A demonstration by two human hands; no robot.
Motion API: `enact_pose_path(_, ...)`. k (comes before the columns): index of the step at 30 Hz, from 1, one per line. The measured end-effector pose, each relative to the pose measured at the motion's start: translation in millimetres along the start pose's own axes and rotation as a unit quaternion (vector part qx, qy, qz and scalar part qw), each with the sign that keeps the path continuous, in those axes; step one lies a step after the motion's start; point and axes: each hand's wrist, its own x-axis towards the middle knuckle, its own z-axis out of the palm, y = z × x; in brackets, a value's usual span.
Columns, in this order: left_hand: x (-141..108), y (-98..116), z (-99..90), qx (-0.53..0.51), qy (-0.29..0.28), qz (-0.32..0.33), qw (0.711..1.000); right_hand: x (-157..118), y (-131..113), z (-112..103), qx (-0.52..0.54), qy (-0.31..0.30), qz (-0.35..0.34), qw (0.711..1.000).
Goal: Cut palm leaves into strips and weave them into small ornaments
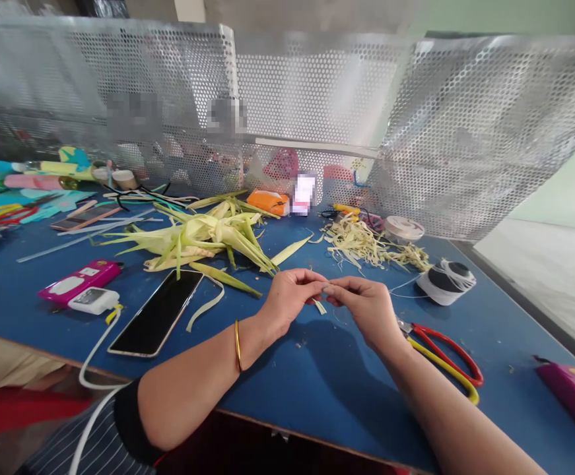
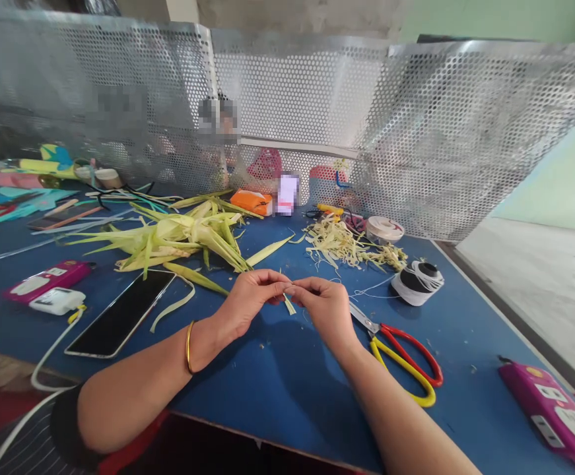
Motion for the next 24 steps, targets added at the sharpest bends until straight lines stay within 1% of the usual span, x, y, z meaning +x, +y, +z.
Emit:
enact_pose_path(3, 1, 5, -2.4, 0.039, -0.014, 0.009, 0.999, -2, 1, -5, -0.017, 0.030, -0.008, 0.999)
enact_pose_path(4, 3, 7, -5.4, 0.055, -0.007, 0.026, 0.998, -1, 1, -7, -0.022, 0.044, -0.013, 0.999)
enact_pose_path(5, 6, 10, -9.5, 0.076, 0.014, 0.058, 0.995, 0, 0, -10, -0.025, 0.060, -0.019, 0.998)
enact_pose_path(7, 12, 15, -19.8, 0.161, 0.069, 0.129, 0.976, 2, 1, -14, -0.027, 0.088, -0.030, 0.995)
enact_pose_path(8, 16, 16, -25.1, 0.222, 0.090, 0.152, 0.959, 4, 2, -16, -0.029, 0.097, -0.036, 0.994)
enact_pose_path(9, 19, 16, -29.9, 0.288, 0.096, 0.164, 0.939, 5, 3, -17, -0.033, 0.103, -0.042, 0.993)
enact_pose_path(11, 25, 10, -36.0, 0.390, 0.063, 0.147, 0.907, 7, 6, -18, -0.053, 0.105, -0.047, 0.992)
enact_pose_path(12, 28, 6, -36.9, 0.420, 0.030, 0.129, 0.898, 8, 8, -18, -0.064, 0.100, -0.048, 0.992)
enact_pose_path(13, 29, 0, -36.4, 0.437, 0.007, 0.117, 0.892, 8, 10, -17, -0.074, 0.093, -0.047, 0.992)
enact_pose_path(15, 32, -11, -32.7, 0.442, -0.018, 0.119, 0.889, 9, 12, -16, -0.086, 0.076, -0.046, 0.992)
enact_pose_path(16, 33, -15, -30.2, 0.435, -0.021, 0.123, 0.892, 9, 13, -15, -0.086, 0.068, -0.045, 0.993)
enact_pose_path(17, 33, -17, -27.8, 0.412, -0.021, 0.122, 0.903, 10, 14, -15, -0.085, 0.061, -0.044, 0.994)
enact_pose_path(18, 33, -18, -25.9, 0.374, -0.018, 0.109, 0.921, 10, 14, -15, -0.080, 0.059, -0.044, 0.994)
enact_pose_path(19, 33, -16, -24.6, 0.315, -0.015, 0.081, 0.945, 12, 15, -16, -0.067, 0.063, -0.047, 0.995)
enact_pose_path(20, 33, -14, -23.9, 0.237, -0.015, 0.037, 0.971, 13, 14, -17, -0.046, 0.072, -0.052, 0.995)
enact_pose_path(21, 32, -10, -23.7, 0.146, -0.016, -0.018, 0.989, 14, 14, -19, -0.018, 0.082, -0.057, 0.995)
enact_pose_path(22, 31, -6, -24.0, 0.046, -0.024, -0.081, 0.995, 15, 14, -20, 0.015, 0.089, -0.061, 0.994)
enact_pose_path(23, 29, -3, -24.4, -0.047, -0.036, -0.138, 0.989, 16, 13, -22, 0.048, 0.090, -0.062, 0.993)
enact_pose_path(24, 28, 0, -24.8, -0.115, -0.047, -0.178, 0.976, 16, 12, -23, 0.078, 0.082, -0.061, 0.992)
